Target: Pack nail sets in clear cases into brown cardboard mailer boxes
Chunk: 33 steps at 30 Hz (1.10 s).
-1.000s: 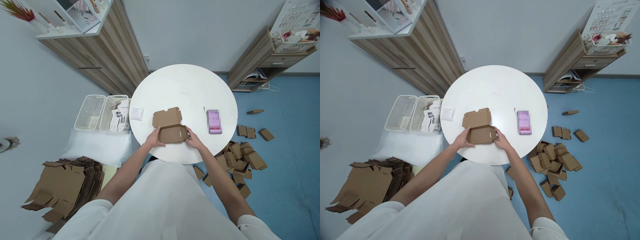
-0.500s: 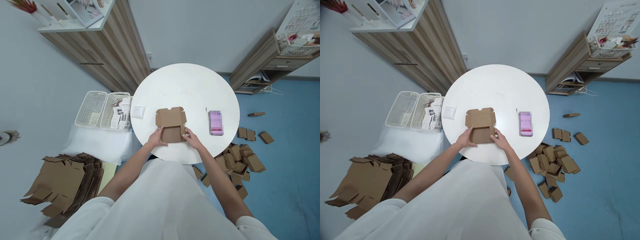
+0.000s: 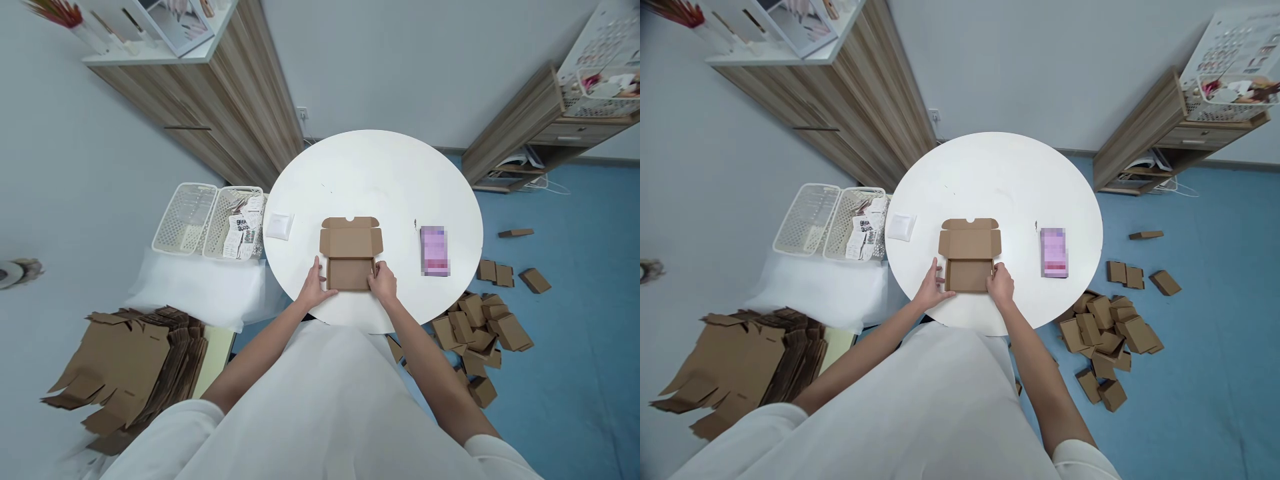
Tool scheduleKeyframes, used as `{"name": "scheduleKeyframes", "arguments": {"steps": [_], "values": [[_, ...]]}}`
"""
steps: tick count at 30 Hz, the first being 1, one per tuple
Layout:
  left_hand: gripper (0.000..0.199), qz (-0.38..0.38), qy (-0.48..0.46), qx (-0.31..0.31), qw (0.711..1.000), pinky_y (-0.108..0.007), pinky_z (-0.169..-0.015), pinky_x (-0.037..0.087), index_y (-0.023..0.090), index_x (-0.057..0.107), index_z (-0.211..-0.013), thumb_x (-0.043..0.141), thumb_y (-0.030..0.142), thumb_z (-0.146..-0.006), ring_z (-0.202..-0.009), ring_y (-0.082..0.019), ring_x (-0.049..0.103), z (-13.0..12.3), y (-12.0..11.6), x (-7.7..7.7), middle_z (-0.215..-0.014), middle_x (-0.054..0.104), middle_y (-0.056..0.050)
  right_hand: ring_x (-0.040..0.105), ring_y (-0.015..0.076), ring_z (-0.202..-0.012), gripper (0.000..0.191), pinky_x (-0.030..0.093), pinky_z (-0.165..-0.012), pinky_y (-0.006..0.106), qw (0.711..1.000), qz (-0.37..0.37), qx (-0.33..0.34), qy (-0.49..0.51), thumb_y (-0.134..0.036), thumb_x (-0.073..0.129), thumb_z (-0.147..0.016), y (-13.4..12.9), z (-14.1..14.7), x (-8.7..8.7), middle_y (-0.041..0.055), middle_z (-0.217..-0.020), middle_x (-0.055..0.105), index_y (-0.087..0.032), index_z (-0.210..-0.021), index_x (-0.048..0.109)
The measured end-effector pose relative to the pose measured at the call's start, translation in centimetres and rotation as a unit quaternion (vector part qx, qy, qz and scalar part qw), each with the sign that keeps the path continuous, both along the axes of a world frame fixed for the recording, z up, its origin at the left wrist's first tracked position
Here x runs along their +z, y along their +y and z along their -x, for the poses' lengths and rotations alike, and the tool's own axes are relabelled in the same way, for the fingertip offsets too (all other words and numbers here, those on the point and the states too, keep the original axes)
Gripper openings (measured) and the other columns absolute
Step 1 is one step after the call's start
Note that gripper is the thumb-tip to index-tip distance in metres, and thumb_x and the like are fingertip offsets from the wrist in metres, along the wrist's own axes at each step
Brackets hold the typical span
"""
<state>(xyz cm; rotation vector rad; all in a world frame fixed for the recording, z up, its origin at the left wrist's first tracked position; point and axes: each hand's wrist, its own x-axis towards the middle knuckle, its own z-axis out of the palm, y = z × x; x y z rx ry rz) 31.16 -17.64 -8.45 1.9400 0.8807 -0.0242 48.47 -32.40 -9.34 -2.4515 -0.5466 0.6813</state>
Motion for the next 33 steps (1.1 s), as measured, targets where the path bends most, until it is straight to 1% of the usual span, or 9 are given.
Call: {"name": "scheduleKeyframes", "arguments": {"steps": [4,6,8,13,21,23,26,29,33], "values": [[0.084,0.048,-0.003,0.045,0.998,-0.033,-0.075,0.047,0.020,0.021,-0.135,0.067,0.035,-0.065,-0.095,-0.019,0.053,-0.1,-0.5,-0.7,-0.123,0.043,-0.013,0.055,0.0205,-0.076,0.035,0.039,-0.061,0.031,1.000,0.001,-0.030,0.008,-0.034,0.045,-0.075,-0.2,0.4,0.5,0.0050,-0.087,0.059,-0.022,-0.107,0.045],[0.072,0.060,-0.010,0.035,0.998,-0.033,-0.074,0.048,0.020,0.032,-0.130,0.065,0.033,-0.067,-0.098,-0.020,0.052,-0.5,-0.6,-0.6,-0.120,0.047,-0.012,0.055,0.0214,-0.080,0.044,0.039,-0.062,0.031,0.999,-0.011,-0.033,0.024,-0.046,0.045,-0.074,-0.6,0.6,0.8,0.0060,-0.094,0.058,-0.022,-0.111,0.044],[0.069,0.057,-0.016,0.022,0.998,-0.034,-0.075,0.048,0.020,0.036,-0.127,0.065,0.032,-0.066,-0.098,-0.021,0.052,-1.0,-0.7,-0.4,-0.120,0.048,-0.011,0.054,0.0216,-0.083,0.049,0.040,-0.063,0.031,0.998,-0.029,-0.037,0.041,-0.052,0.043,-0.074,-0.9,0.8,0.8,0.0067,-0.099,0.056,-0.022,-0.113,0.043],[0.070,0.039,-0.006,0.002,0.999,-0.035,-0.076,0.048,0.021,0.035,-0.127,0.065,0.031,-0.065,-0.099,-0.021,0.051,-2.0,-0.7,0.0,-0.119,0.050,-0.009,0.053,0.0215,-0.088,0.052,0.041,-0.070,0.032,0.994,-0.066,-0.054,0.061,-0.052,0.038,-0.076,-1.5,0.8,0.4,0.0087,-0.101,0.054,-0.020,-0.116,0.043],[0.077,0.039,0.003,-0.014,0.999,-0.036,-0.079,0.047,0.020,0.029,-0.131,0.066,0.032,-0.064,-0.103,-0.023,0.049,-2.0,-0.6,-0.1,-0.123,0.046,-0.011,0.050,0.0244,-0.093,0.058,0.041,-0.075,0.037,0.993,-0.055,-0.058,0.088,-0.052,0.041,-0.075,-1.4,0.8,0.7,0.0115,-0.106,0.051,-0.017,-0.121,0.039],[0.083,0.042,0.005,-0.007,0.999,-0.037,-0.081,0.045,0.019,0.025,-0.133,0.067,0.035,-0.064,-0.108,-0.024,0.047,-1.7,-0.6,-0.1,-0.126,0.042,-0.012,0.047,0.0260,-0.100,0.060,0.040,-0.080,0.039,0.994,-0.064,-0.066,0.057,-0.052,0.041,-0.075,-1.5,1.1,1.0,0.0135,-0.111,0.048,-0.016,-0.123,0.036],[0.086,0.048,0.001,0.002,0.999,-0.038,-0.086,0.043,0.019,0.020,-0.134,0.066,0.042,-0.065,-0.114,-0.025,0.042,-1.1,0.0,0.0,-0.131,0.036,-0.014,0.038,0.0291,-0.112,0.060,0.031,-0.091,0.046,0.992,-0.084,-0.082,-0.053,-0.049,0.044,-0.076,-1.3,1.9,2.0,0.0158,-0.119,0.041,-0.016,-0.125,0.033],[0.077,0.041,-0.014,0.044,0.998,-0.037,-0.088,0.042,0.019,0.022,-0.133,0.058,0.046,-0.071,-0.118,-0.026,0.037,-0.2,1.7,0.3,-0.133,0.031,-0.014,0.031,0.0313,-0.117,0.058,0.024,-0.095,0.051,0.981,-0.099,-0.074,-0.152,-0.046,0.046,-0.076,0.1,3.2,3.8,0.0162,-0.125,0.034,-0.018,-0.125,0.033],[0.063,0.042,-0.005,0.179,0.983,-0.037,-0.090,0.041,0.021,0.021,-0.132,0.046,0.047,-0.080,-0.118,-0.024,0.039,1.1,5.7,0.3,-0.134,0.029,-0.013,0.031,0.0310,-0.118,0.051,0.024,-0.096,0.052,0.979,-0.129,0.031,-0.156,-0.040,0.046,-0.077,4.7,5.1,6.2,0.0145,-0.126,0.035,-0.021,-0.123,0.036]]}}
